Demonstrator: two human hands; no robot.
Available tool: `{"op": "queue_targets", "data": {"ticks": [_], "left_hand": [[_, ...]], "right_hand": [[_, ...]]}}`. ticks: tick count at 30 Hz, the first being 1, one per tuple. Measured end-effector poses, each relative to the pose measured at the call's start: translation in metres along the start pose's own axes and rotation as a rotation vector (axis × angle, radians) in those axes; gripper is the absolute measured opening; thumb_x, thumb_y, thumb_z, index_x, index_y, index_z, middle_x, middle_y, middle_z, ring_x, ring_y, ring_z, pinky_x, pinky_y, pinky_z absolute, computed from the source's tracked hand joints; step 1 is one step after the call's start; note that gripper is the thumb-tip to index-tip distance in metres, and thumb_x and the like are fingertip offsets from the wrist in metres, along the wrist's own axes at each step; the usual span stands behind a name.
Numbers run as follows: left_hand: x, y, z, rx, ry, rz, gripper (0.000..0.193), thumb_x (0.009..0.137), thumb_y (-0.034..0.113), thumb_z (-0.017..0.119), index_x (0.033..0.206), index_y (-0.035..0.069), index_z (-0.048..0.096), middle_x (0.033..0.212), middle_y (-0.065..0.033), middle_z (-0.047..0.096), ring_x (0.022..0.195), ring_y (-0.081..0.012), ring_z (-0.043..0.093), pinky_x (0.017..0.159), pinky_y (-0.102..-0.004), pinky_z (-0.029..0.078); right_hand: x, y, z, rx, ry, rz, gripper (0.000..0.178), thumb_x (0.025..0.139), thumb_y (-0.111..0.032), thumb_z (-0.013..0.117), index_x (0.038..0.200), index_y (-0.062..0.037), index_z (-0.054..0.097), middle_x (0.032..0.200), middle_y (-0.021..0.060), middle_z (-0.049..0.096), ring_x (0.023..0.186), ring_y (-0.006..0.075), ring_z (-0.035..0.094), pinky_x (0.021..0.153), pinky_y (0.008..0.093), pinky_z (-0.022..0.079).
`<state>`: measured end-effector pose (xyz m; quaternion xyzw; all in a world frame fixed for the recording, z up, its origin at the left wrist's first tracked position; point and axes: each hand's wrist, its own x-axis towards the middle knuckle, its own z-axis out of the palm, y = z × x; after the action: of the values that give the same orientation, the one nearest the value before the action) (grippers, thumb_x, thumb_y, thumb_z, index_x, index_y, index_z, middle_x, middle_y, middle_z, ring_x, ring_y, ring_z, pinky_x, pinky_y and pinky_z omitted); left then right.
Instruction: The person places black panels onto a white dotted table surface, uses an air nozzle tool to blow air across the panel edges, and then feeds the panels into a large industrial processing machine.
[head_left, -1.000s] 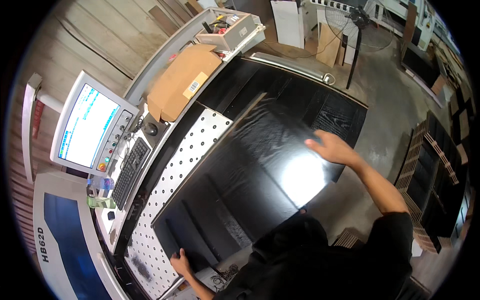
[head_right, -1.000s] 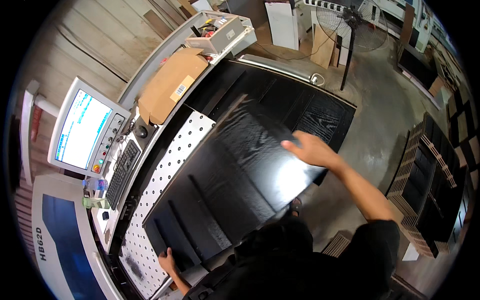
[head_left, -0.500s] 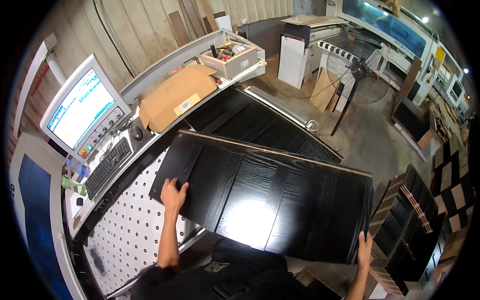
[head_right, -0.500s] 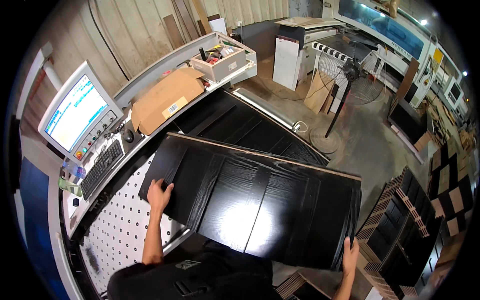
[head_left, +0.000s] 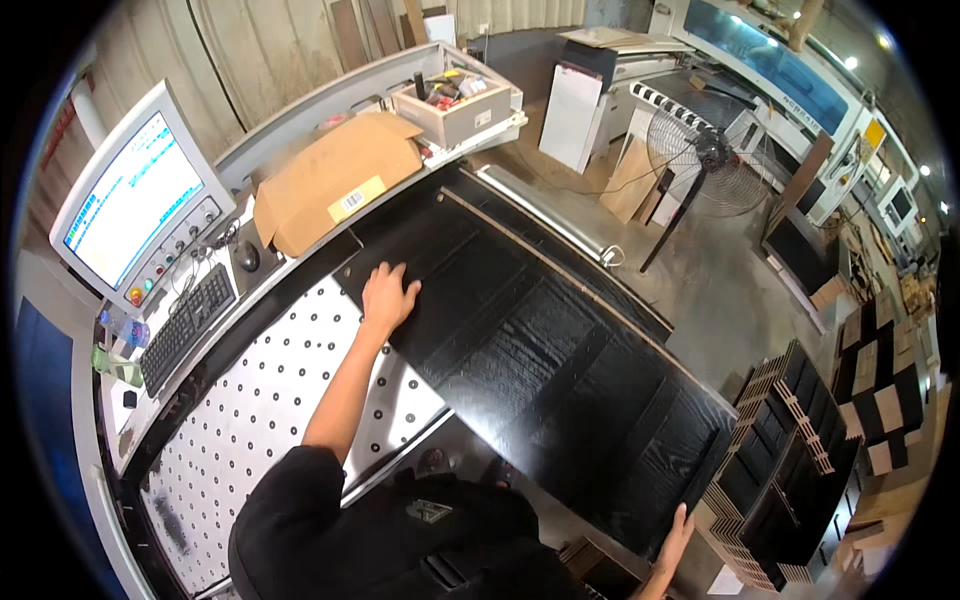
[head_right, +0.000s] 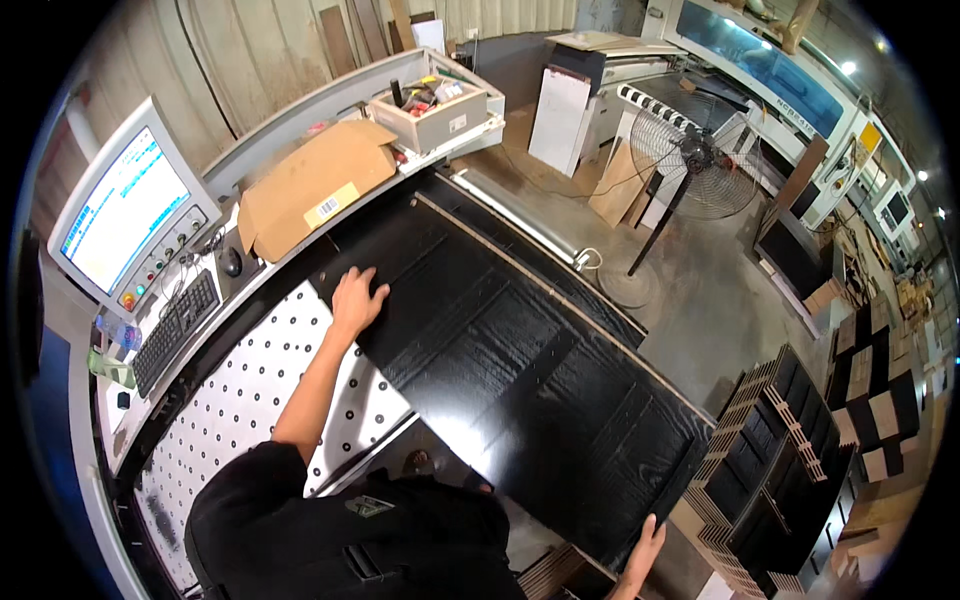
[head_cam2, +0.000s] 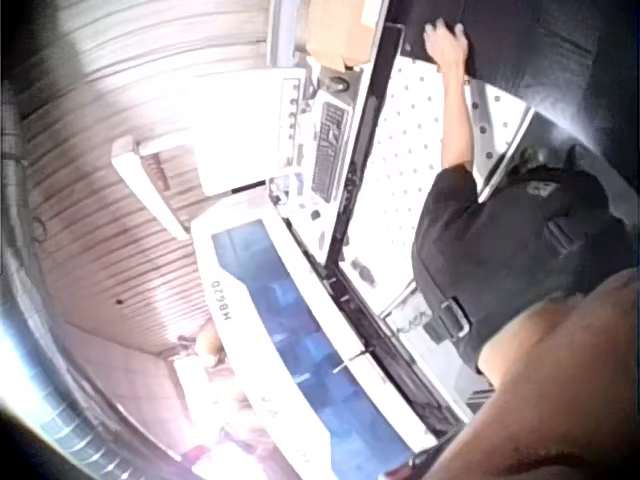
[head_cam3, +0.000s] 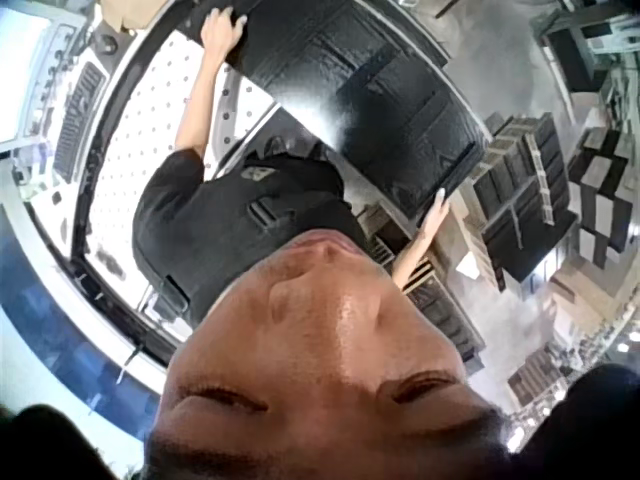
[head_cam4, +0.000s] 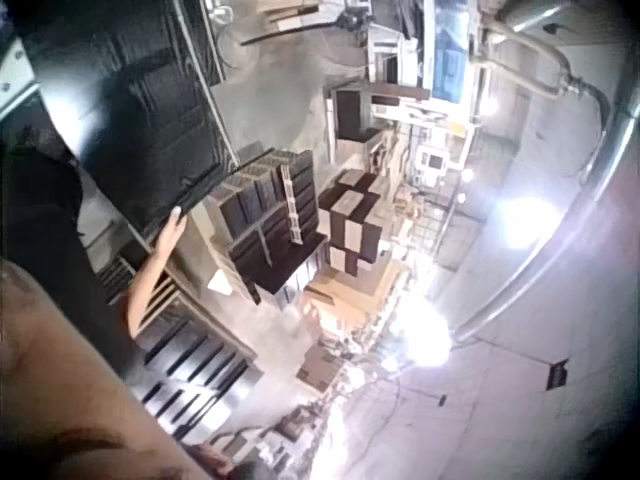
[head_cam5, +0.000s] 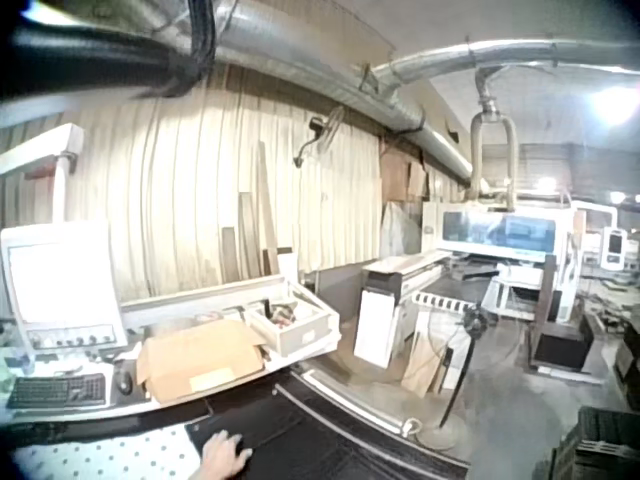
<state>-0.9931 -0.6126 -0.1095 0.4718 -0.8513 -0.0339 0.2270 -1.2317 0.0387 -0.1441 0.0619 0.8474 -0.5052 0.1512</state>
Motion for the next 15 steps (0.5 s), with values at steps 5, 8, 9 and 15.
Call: {"op": "queue_targets", "data": {"ticks": [5, 8, 9, 15], "left_hand": [[0.015, 0.013, -0.005, -0.151, 0.112, 0.149, 0.063, 0.087, 0.03, 0.077, 0.142, 0.005, 0.059, 0.136, -0.0224, 0.06, 0.127, -0.0412, 0.055, 0.109, -0.0492, 0.044], [-0.011, 0.021, -0.008, -0.222, 0.106, 0.18, 0.063, 0.089, 0.031, 0.075, 0.145, 0.007, 0.058, 0.145, -0.0241, 0.053, 0.135, -0.0419, 0.049, 0.115, -0.0494, 0.038], [-0.023, 0.02, -0.011, -0.247, 0.088, 0.157, 0.064, 0.09, 0.032, 0.075, 0.146, 0.008, 0.056, 0.148, -0.0243, 0.051, 0.137, -0.0425, 0.048, 0.116, -0.0504, 0.037], [-0.105, -0.026, -0.004, -0.274, 0.093, -0.083, 0.065, 0.093, 0.031, 0.072, 0.149, 0.005, 0.05, 0.15, -0.0313, 0.042, 0.138, -0.0482, 0.042, 0.115, -0.0559, 0.034]], "right_hand": [[-0.009, -0.037, 0.071, 0.058, -0.014, -0.131, 0.078, 0.107, -0.049, 0.056, 0.152, 0.0117, 0.041, 0.155, 0.0255, 0.047, 0.142, 0.0329, 0.047, 0.12, 0.0384, 0.032], [0.006, -0.041, 0.108, 0.055, -0.04, -0.143, 0.077, 0.107, -0.049, 0.056, 0.151, 0.012, 0.043, 0.152, 0.0265, 0.05, 0.141, 0.0336, 0.049, 0.119, 0.0386, 0.033], [0.005, -0.051, 0.121, 0.066, -0.058, -0.181, 0.076, 0.107, -0.049, 0.056, 0.15, 0.0118, 0.044, 0.152, 0.0261, 0.051, 0.14, 0.0336, 0.049, 0.119, 0.0388, 0.034], [0.024, -0.085, 0.177, 0.054, -0.12, -0.409, 0.07, 0.108, -0.04, 0.058, 0.157, 0.0053, 0.036, 0.157, 0.0216, 0.046, 0.144, 0.0332, 0.045, 0.121, 0.0398, 0.03]]}}
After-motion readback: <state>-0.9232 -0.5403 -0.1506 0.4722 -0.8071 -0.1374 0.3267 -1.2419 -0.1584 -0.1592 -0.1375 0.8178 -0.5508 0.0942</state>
